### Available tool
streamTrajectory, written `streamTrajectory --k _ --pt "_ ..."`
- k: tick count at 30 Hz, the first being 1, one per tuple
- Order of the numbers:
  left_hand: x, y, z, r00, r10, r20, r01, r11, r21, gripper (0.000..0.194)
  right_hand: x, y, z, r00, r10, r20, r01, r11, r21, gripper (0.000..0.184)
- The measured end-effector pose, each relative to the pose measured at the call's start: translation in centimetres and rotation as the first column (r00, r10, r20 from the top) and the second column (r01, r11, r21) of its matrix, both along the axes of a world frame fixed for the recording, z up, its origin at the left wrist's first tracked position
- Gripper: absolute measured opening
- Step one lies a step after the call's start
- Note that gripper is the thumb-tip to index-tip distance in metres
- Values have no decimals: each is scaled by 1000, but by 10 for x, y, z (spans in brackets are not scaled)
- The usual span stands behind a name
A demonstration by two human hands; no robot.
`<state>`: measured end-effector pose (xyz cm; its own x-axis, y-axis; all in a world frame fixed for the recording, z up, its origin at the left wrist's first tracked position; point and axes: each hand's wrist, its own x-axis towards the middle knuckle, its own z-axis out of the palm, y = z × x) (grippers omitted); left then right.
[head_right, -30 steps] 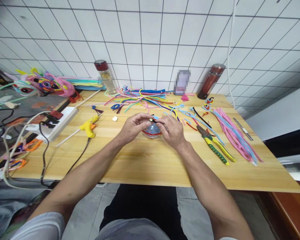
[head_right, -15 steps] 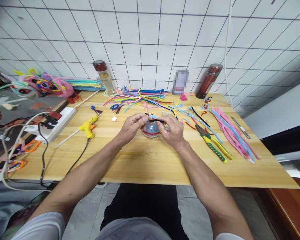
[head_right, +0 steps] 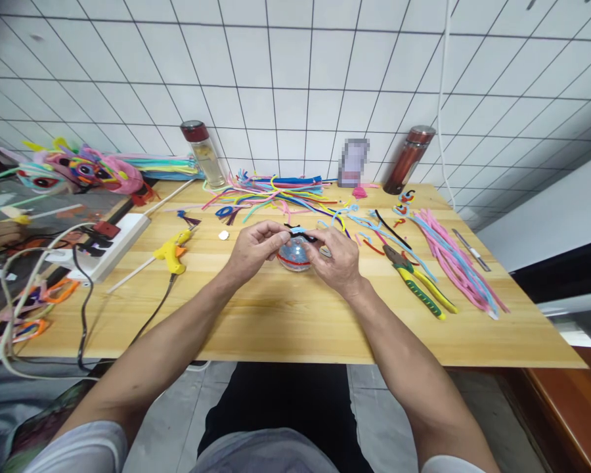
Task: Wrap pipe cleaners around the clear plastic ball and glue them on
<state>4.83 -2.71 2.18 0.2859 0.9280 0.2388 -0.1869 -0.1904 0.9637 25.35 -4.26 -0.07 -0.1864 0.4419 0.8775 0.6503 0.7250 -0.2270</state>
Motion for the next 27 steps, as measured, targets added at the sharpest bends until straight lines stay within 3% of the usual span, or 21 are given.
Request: streamTrajectory --k 5,9,11,17,23,27 --pt "-3 3 -3 997 56 -51 -53 996 65 42 4 6 -3 996 -48 -80 48 999 -6 6" --pt "-9 16 -12 955 258 -150 -226 953 201 33 15 21 -13 965 -180 -190 158 979 -128 10" --pt "-12 23 -18 928 284 -240 -220 940 262 36 22 32 -21 944 -245 -221 196 955 -222 12" --pt "-16 35 -38 879 217 -425 -104 956 273 51 39 53 -42 908 -363 -211 224 843 -489 19" --pt "-14 37 -49 868 52 -493 10 992 123 61 44 61 -52 915 -393 90 341 636 -692 21" --pt "-12 35 -49 886 -18 -463 50 997 58 62 44 57 -48 918 -384 98 342 641 -687 26"
